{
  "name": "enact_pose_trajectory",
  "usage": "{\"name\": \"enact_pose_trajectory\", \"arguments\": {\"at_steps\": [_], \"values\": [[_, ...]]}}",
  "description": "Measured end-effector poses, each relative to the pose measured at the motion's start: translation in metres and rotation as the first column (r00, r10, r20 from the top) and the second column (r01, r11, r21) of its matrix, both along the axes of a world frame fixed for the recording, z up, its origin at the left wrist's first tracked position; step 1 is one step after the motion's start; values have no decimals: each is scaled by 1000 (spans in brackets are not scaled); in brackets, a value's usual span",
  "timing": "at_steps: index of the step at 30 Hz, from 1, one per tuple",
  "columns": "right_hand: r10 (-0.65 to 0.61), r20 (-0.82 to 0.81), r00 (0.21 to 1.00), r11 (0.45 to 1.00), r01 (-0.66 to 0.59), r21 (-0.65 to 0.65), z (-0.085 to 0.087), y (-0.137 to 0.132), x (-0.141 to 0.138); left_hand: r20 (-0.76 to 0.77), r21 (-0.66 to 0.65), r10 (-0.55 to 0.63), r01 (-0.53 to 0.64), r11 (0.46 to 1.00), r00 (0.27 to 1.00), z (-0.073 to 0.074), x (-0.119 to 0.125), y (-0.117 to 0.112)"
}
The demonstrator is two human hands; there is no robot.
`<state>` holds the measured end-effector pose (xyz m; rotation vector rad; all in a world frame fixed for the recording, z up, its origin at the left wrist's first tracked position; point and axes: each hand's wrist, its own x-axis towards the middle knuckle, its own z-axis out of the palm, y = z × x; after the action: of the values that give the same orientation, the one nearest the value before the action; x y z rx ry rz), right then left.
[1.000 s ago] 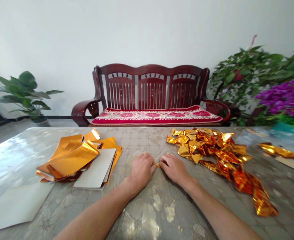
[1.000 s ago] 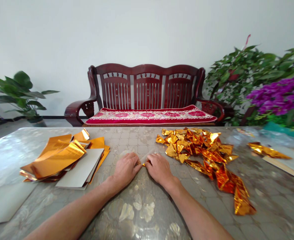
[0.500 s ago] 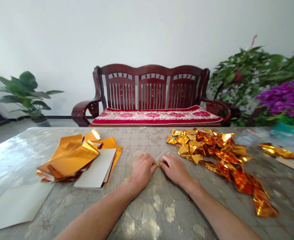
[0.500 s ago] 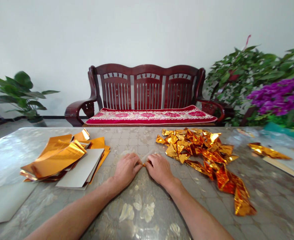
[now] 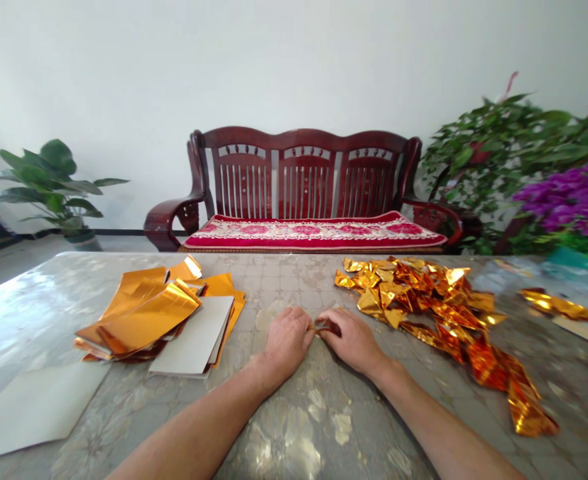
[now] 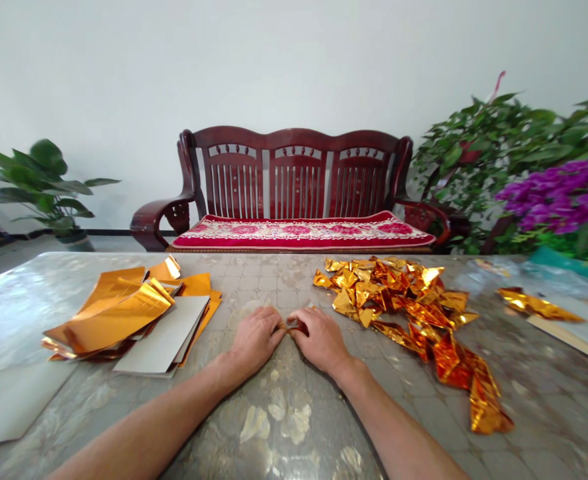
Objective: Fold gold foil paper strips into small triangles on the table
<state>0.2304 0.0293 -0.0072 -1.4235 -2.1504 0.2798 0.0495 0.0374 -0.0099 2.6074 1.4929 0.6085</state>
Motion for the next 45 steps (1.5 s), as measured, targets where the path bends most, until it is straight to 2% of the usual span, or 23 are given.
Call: {"name": "enact_pose_trajectory", "arguments": {"at_steps": [3, 8, 14, 26, 31, 38, 45], "values": [[88, -5, 996, 996, -88, 18, 2, -2, 1, -9, -6, 5, -5, 1000, 1000, 1, 0, 0], [100, -5, 995, 995, -100, 1, 5, -4, 1, -8, -39, 18, -18, 999, 1000, 2, 0, -1], [130, 44, 991, 990, -132, 44, 4, -7, 2, 0, -55, 16, -16, 998, 1000, 2, -1, -1], [79, 137, 987, 995, -87, 50, 6, -7, -1, 1, -70, 4, -4, 998, 1000, 4, -1, -1], [70, 108, 992, 996, -74, 38, 3, -4, 0, -7, -67, 4, -4, 998, 1000, 4, -1, -2], [-86, 58, 995, 996, 84, 33, 0, -2, 2, -13, -68, 7, -8, 998, 1000, 4, -1, -2], [-81, 140, 987, 996, 75, 48, -3, 3, 1, -32, -69, 38, -40, 997, 999, 8, 2, -5]]}}
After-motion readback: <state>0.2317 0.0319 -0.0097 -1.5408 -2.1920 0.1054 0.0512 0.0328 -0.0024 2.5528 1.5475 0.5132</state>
